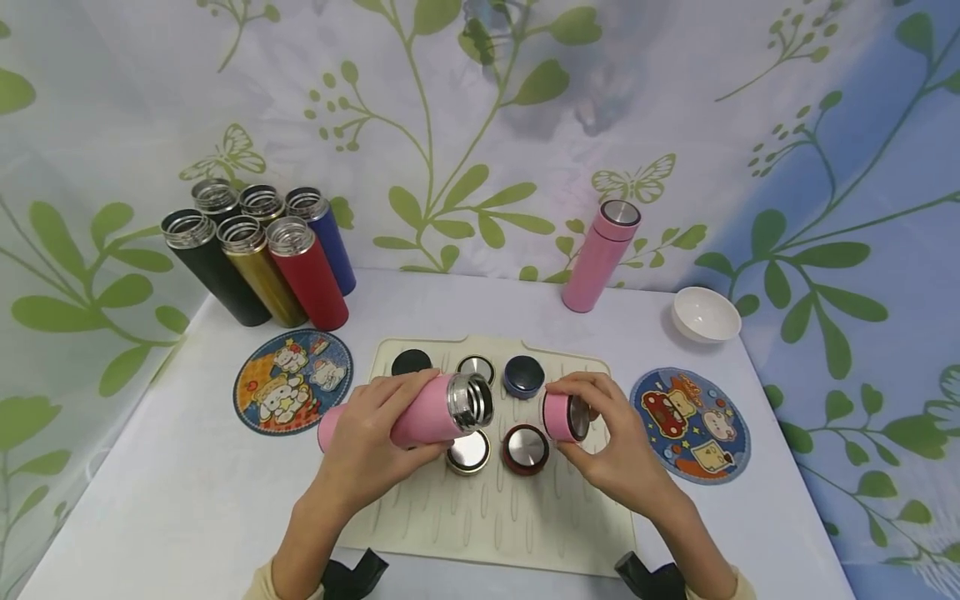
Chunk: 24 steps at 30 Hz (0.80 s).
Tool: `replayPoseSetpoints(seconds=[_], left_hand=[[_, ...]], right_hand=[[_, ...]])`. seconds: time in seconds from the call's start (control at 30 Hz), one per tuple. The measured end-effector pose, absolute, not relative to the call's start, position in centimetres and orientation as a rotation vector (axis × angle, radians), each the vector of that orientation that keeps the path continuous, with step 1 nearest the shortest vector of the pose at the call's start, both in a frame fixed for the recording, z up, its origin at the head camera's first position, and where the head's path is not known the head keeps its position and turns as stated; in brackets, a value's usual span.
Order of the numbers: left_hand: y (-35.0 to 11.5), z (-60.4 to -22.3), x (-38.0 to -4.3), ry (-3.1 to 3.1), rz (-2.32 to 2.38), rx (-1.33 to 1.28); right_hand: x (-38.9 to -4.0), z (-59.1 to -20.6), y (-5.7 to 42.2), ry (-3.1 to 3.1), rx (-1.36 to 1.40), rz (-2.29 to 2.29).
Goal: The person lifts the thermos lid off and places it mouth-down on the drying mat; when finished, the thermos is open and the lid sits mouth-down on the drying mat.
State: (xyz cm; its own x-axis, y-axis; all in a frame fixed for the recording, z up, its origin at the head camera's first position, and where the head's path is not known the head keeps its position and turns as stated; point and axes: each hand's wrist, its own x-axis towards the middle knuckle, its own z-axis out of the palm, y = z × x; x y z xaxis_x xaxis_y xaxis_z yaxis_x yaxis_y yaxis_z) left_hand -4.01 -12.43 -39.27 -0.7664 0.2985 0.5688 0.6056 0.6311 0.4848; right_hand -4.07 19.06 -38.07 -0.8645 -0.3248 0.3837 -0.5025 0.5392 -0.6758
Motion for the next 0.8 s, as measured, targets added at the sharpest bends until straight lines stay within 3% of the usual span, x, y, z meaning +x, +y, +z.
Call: replayPoseSetpoints(seconds=[0.37, 0.8], left_hand=[[-13.4, -38.8, -3.8, -2.402, -1.026, -0.605], [-14.2, -38.8, -3.7, -2.371, -1.036, -0.578]], right_hand=[[-6.8, -41.9, 21.0, -2.683, 0.436, 1.128], [-10.0, -45.8, 22.7, -2.763, 0.351, 0.958]])
